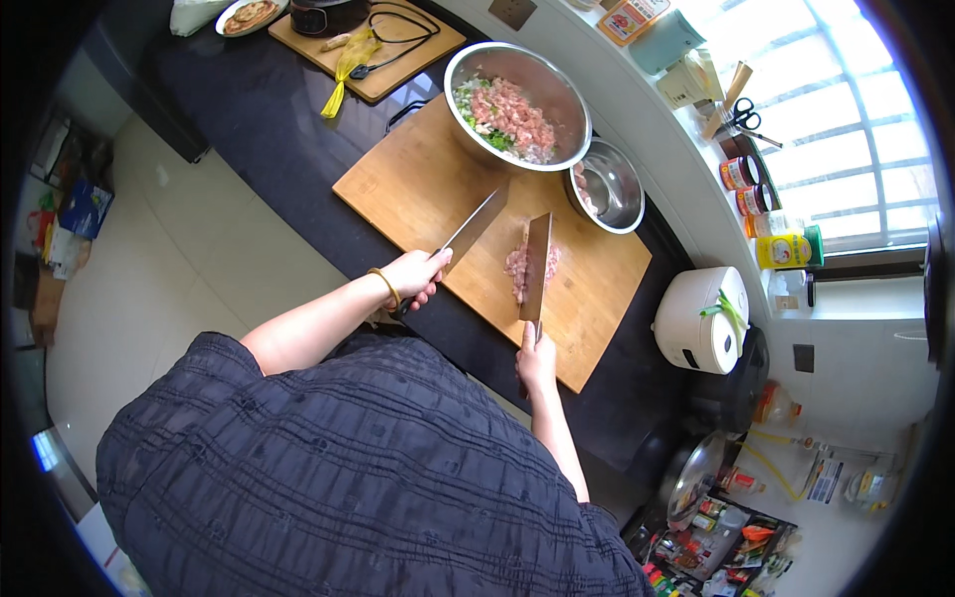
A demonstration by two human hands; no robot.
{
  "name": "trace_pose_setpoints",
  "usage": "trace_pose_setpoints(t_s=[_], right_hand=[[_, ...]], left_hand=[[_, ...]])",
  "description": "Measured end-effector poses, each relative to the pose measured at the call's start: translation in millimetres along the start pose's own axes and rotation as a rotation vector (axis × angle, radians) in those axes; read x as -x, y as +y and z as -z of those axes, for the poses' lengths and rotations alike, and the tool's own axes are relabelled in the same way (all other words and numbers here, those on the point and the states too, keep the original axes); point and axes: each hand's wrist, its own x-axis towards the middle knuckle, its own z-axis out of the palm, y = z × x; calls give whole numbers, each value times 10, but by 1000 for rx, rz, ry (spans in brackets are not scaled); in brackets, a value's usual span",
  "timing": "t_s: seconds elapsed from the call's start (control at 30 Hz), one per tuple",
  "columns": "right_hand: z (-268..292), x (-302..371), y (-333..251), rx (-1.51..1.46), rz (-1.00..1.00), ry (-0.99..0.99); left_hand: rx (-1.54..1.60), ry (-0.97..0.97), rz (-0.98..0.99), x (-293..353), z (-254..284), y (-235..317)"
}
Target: The person uses two cleavers to chop raw meat into small pieces on a wooden cutting board. The chopped meat is then transferred into a metal bowl containing other ingredients.
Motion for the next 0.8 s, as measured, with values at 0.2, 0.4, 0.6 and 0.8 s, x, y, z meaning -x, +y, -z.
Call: trace_pose_setpoints(t_s=[0.2,0.4,0.6,0.8], right_hand=[[183,-23,-274,-112,-72,-60],[234,51,-796,-189,-356,-192],[-30,137,-460,8,-305,-178],[115,497,-771,397,3,-36]], left_hand=[[9,-9,13,-7,42,2],[50,-13,19,-15,97,-42],[67,-19,25,8,106,-12],[60,-21,27,1,163,-31]])
